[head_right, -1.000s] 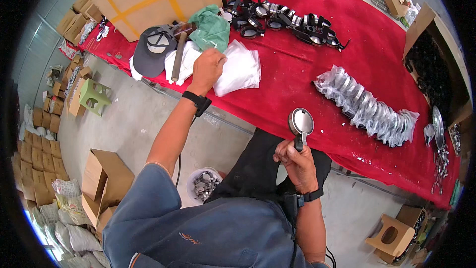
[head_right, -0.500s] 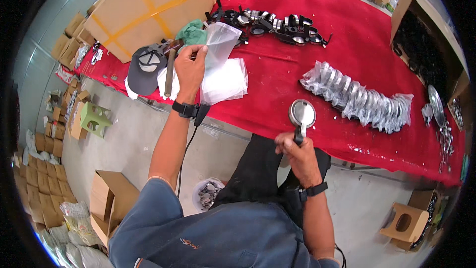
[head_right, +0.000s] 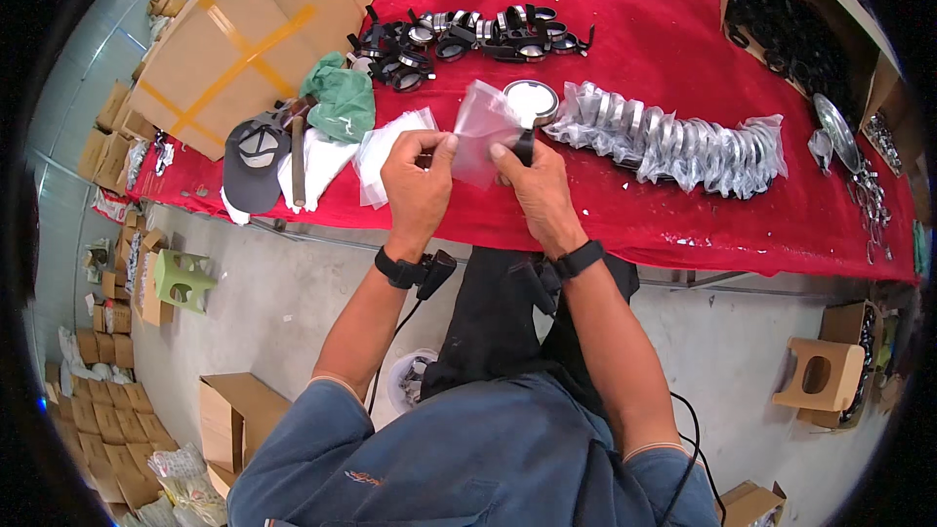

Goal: Manually bagging small metal or plastic industrial components at a production table.

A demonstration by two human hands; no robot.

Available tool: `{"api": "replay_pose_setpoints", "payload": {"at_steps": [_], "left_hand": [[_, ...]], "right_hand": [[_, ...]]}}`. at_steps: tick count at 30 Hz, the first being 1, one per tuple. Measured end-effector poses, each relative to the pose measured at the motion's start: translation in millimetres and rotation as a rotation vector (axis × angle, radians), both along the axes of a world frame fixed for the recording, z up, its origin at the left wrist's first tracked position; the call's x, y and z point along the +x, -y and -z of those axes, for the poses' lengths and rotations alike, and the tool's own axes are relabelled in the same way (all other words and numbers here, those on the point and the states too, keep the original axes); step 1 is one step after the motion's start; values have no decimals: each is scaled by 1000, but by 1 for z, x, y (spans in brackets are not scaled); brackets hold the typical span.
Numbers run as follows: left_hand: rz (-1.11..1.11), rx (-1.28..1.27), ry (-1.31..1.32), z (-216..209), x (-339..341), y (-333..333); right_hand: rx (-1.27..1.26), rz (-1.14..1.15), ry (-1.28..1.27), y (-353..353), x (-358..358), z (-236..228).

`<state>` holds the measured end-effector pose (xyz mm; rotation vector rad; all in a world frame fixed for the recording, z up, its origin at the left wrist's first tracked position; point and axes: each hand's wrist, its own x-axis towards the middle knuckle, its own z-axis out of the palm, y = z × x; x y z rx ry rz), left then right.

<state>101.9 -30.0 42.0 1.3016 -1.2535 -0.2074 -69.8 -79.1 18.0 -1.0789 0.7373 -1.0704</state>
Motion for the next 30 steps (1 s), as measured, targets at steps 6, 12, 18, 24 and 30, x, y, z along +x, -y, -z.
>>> {"api": "replay_pose_setpoints", "payload": {"at_steps": [6, 12, 18, 24, 30], "left_hand": [[61, 123, 18, 8, -14, -12], [276, 231, -179, -6, -31, -20], [587, 432, -619, -2, -29, -22], [387, 504, -476, -7, -29, -33], [261, 411, 18, -8, -27, -37]], "right_hand": [[19, 144, -142, -10, -23, 6], [-39, 133, -217, -27, -32, -12], [-71, -26, -173, -42, -33, -21], [69, 242, -29, -39, -47, -7], [9, 373, -220, -34, -68, -3]]}}
